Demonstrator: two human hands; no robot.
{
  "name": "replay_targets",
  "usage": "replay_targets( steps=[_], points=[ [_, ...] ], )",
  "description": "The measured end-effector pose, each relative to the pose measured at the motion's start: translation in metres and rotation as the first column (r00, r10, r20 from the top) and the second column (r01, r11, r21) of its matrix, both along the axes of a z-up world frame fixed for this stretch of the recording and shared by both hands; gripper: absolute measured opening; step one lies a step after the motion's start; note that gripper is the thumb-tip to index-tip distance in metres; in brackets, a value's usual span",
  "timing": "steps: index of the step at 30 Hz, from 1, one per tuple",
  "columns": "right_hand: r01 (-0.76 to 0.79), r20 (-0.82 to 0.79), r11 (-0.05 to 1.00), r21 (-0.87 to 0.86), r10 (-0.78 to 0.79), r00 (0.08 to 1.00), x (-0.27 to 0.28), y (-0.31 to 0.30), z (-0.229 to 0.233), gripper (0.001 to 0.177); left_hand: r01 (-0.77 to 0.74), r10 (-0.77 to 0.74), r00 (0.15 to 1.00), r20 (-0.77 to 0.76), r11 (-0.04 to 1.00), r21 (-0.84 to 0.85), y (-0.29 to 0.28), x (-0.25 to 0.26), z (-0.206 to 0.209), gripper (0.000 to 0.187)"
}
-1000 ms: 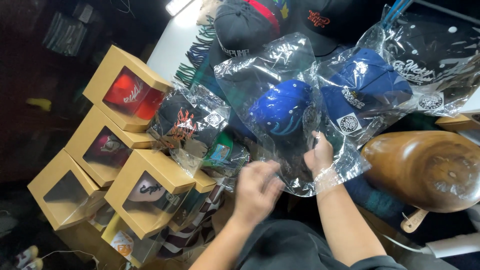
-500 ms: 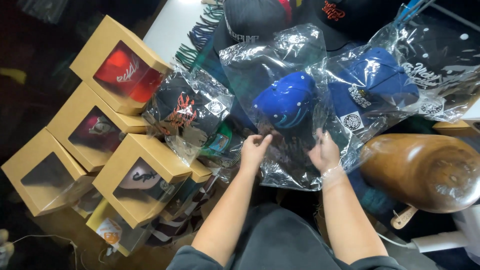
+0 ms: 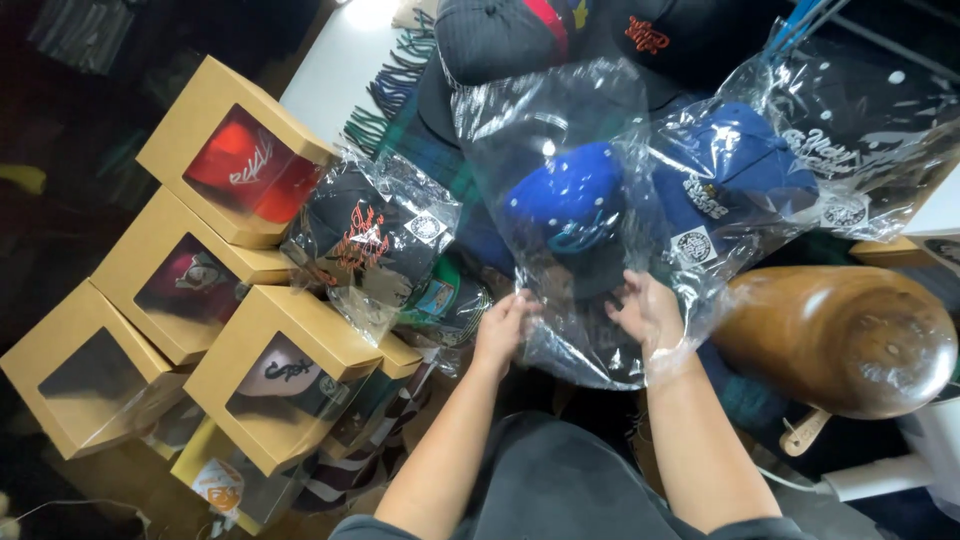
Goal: The person folds cardboard display boxes, places hats into plastic bags, and prepares them for storage or shipment.
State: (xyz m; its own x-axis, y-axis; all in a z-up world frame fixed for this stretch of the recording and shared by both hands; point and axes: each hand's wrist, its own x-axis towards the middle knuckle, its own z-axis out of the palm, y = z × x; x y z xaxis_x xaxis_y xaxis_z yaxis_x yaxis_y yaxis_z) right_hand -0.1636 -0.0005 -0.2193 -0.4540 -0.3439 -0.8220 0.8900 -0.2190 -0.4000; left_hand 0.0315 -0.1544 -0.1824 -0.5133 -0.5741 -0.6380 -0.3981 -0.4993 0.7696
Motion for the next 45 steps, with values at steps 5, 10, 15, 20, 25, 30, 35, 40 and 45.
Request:
replay_targets(
  steps=[5,10,15,20,25,30,35,40,45],
  points=[
    [0.055,-0.100,0.991,-0.122,-0.068,0.993,0.007,0.012,0.027,0.009,0.145,-0.142,0.988,-0.054,0.988,0.057,0.014,0.021,-0.036,0.032],
    [0.039,-0.249,0.986,-0.161,-0.079,0.965,0.013,-0.005,0.023,0.007,0.159,-0.135,0.983,-0.124,0.966,0.205,0.037,0.022,-0.061,0.033],
    [-0.025,-0.297,0.993,-0.112,-0.010,0.955,0.016,-0.027,-0.011,0.015,0.154,-0.111,0.982,-0.154,0.942,0.300,0.033,0.023,-0.031,0.037],
    [0.012,-0.336,1.000,0.005,-0.010,0.942,0.016,-0.037,-0.019,0.024,0.079,-0.068,0.997,-0.040,0.899,0.431,0.017,0.020,-0.012,0.053],
    [0.089,-0.302,0.996,0.021,-0.079,0.950,0.015,-0.040,-0.020,0.027,-0.182,0.246,0.968,-0.055,0.832,0.524,-0.010,0.010,0.014,0.067],
    [0.032,-0.270,0.997,0.069,-0.012,0.963,0.010,-0.038,-0.020,0.014,-0.146,0.161,0.987,-0.011,0.924,0.354,-0.009,-0.003,-0.015,0.081],
    [-0.008,-0.296,0.992,0.123,0.045,0.954,0.007,-0.052,0.004,0.028,-0.183,0.197,0.980,-0.033,0.949,0.255,-0.004,-0.010,-0.027,0.045],
    [-0.018,-0.247,0.971,0.240,0.079,0.966,-0.006,-0.043,-0.025,0.055,-0.097,0.102,0.994,-0.024,0.980,0.176,-0.003,-0.009,0.003,0.031],
    [0.034,-0.194,0.968,0.248,0.016,0.981,-0.006,-0.044,-0.042,0.028,-0.016,0.027,0.998,-0.058,0.984,0.179,0.017,-0.003,-0.012,0.028]
  ],
)
